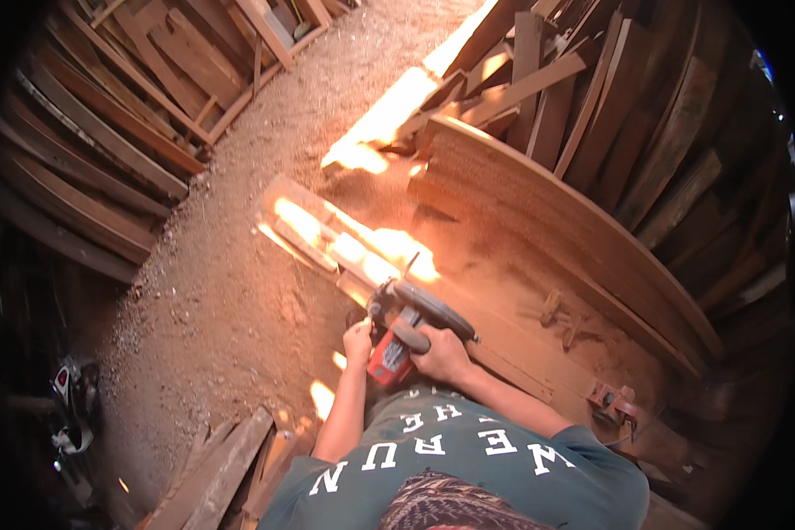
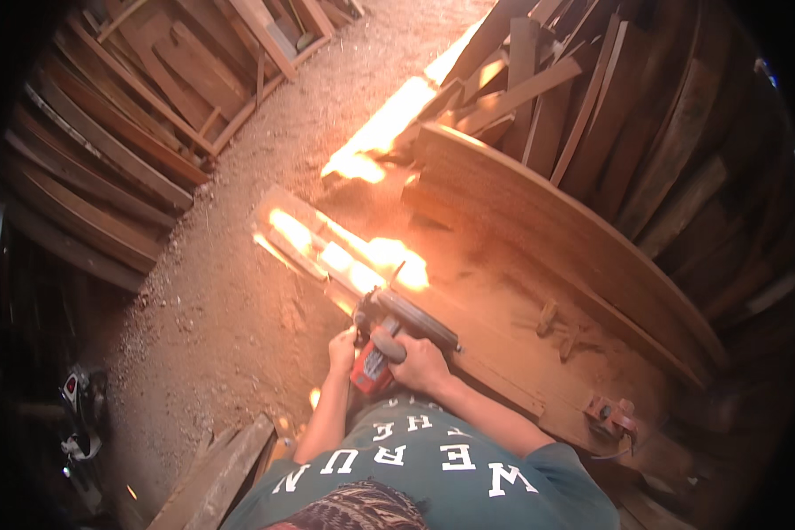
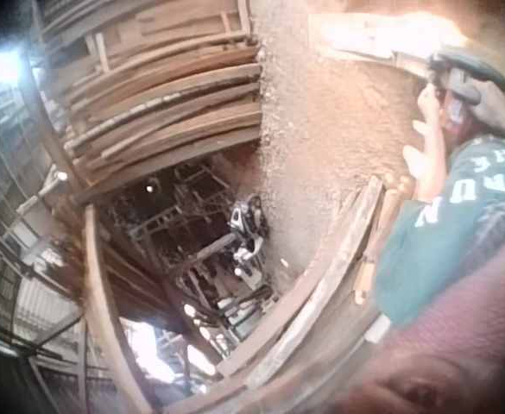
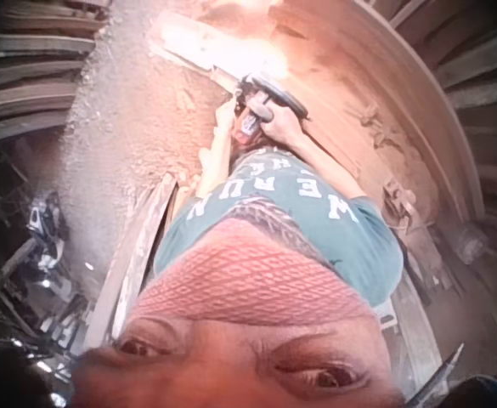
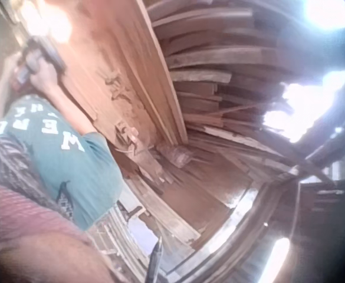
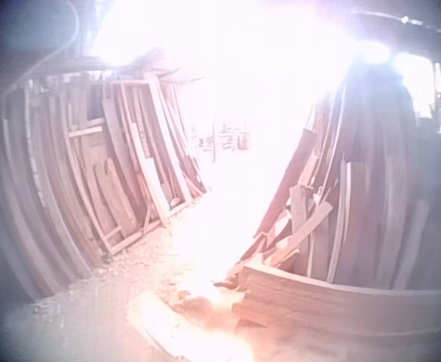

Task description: The person uses a circular saw to cut a long wooden plank into smaller pieces. The person positions the plank on supports, aligns the saw, and makes several cuts along the length of the wood, creating separate segments.

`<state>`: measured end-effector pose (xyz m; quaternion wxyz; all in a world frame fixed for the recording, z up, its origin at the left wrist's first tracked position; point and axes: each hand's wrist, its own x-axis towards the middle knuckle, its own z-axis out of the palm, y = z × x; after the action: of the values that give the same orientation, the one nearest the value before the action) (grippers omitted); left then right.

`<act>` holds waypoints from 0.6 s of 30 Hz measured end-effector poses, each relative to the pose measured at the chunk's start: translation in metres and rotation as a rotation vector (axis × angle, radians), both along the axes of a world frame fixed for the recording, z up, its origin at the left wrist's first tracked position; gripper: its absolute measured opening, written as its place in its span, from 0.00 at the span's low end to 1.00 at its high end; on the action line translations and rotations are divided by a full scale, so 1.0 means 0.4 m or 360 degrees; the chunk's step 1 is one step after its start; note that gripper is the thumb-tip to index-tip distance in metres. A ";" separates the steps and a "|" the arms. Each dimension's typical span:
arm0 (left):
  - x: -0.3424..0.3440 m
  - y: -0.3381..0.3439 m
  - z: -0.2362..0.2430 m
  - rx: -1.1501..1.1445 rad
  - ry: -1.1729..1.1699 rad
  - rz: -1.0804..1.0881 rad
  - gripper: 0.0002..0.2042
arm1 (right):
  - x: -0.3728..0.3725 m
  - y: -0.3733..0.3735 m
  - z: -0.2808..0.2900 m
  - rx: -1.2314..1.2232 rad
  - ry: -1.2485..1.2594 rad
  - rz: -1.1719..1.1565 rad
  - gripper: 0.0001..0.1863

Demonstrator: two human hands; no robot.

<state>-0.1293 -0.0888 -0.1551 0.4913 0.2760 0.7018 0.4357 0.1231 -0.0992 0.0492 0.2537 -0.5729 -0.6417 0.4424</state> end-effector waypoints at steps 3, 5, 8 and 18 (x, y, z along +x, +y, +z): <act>0.017 0.038 0.022 -0.0073 -0.0038 -0.0032 0.14 | 0.008 0.013 0.007 -0.0087 -0.0032 -0.0005 0.16; 0.011 0.043 0.025 -0.0119 -0.0073 0.0011 0.13 | 0.000 0.019 0.010 -0.0106 -0.0030 0.0004 0.17; -0.009 0.048 0.010 -0.0109 -0.0124 0.0069 0.13 | -0.015 0.027 0.018 -0.0095 -0.0035 0.0014 0.17; -0.053 0.083 0.013 -0.0129 -0.0201 0.0038 0.09 | -0.045 0.063 0.021 -0.0114 -0.0047 0.0082 0.18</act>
<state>-0.1504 -0.0556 -0.1498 0.5402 0.2195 0.6897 0.4294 0.1052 -0.0741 0.0576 0.2119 -0.5713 -0.6437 0.4629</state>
